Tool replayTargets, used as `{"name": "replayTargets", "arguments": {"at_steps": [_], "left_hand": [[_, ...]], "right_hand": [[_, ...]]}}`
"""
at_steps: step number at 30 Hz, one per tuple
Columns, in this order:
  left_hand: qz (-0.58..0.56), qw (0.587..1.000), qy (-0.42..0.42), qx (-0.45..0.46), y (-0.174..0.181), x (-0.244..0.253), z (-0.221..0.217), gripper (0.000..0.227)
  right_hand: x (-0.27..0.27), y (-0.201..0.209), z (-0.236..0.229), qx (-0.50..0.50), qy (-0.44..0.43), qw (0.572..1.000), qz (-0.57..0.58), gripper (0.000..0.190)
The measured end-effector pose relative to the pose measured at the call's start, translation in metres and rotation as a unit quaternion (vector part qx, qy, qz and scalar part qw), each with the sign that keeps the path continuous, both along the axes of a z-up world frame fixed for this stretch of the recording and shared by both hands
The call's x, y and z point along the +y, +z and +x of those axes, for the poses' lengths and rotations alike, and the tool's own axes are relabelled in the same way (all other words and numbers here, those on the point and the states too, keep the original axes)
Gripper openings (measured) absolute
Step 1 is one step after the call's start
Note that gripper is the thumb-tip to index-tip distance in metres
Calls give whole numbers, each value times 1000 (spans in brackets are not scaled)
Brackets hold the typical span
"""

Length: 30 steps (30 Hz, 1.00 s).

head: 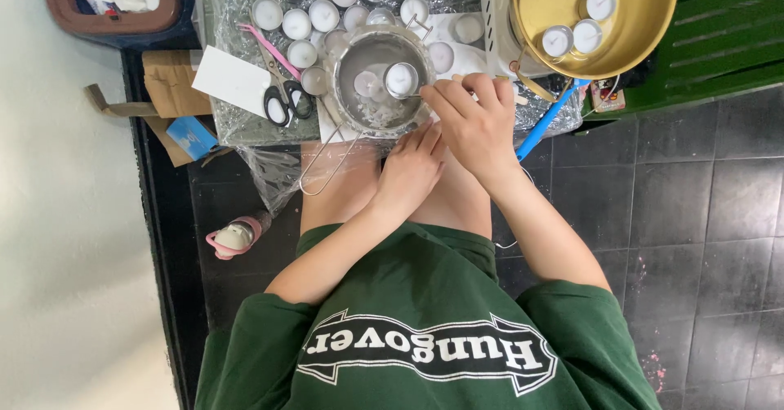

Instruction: Preparing and making small tealight candles by pouring wax into containers.

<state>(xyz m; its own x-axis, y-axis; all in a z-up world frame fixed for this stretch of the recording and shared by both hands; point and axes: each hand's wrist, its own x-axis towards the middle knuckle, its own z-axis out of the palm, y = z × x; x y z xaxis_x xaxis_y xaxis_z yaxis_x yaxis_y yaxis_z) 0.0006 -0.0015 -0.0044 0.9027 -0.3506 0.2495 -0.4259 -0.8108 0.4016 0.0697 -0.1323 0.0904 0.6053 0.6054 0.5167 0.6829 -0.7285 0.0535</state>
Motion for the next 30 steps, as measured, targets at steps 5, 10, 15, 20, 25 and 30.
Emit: {"name": "replayTargets", "arguments": {"at_steps": [5,10,15,20,25,30], "left_hand": [[3,1000,-15,14,3,3,1,51],[-3,1000,-15,18,6,5,0,55],[-18,999,-32,26,3,5,0,61],[23,999,-31,23,0,5,1,60],[20,999,-28,24,1,5,1,60],[6,999,-31,34,0,5,1,60]], "right_hand": [[-5,3,2,-12,16,1000,-10,38],[-8,18,-9,-4,19,1000,0,34],[-37,72,-6,-41,-11,999,2,26],[-104,97,50,-72,-36,997,-21,12],[-136,82,74,-61,-36,997,-26,12],[-140,72,81,-62,-42,996,-46,14]]}}
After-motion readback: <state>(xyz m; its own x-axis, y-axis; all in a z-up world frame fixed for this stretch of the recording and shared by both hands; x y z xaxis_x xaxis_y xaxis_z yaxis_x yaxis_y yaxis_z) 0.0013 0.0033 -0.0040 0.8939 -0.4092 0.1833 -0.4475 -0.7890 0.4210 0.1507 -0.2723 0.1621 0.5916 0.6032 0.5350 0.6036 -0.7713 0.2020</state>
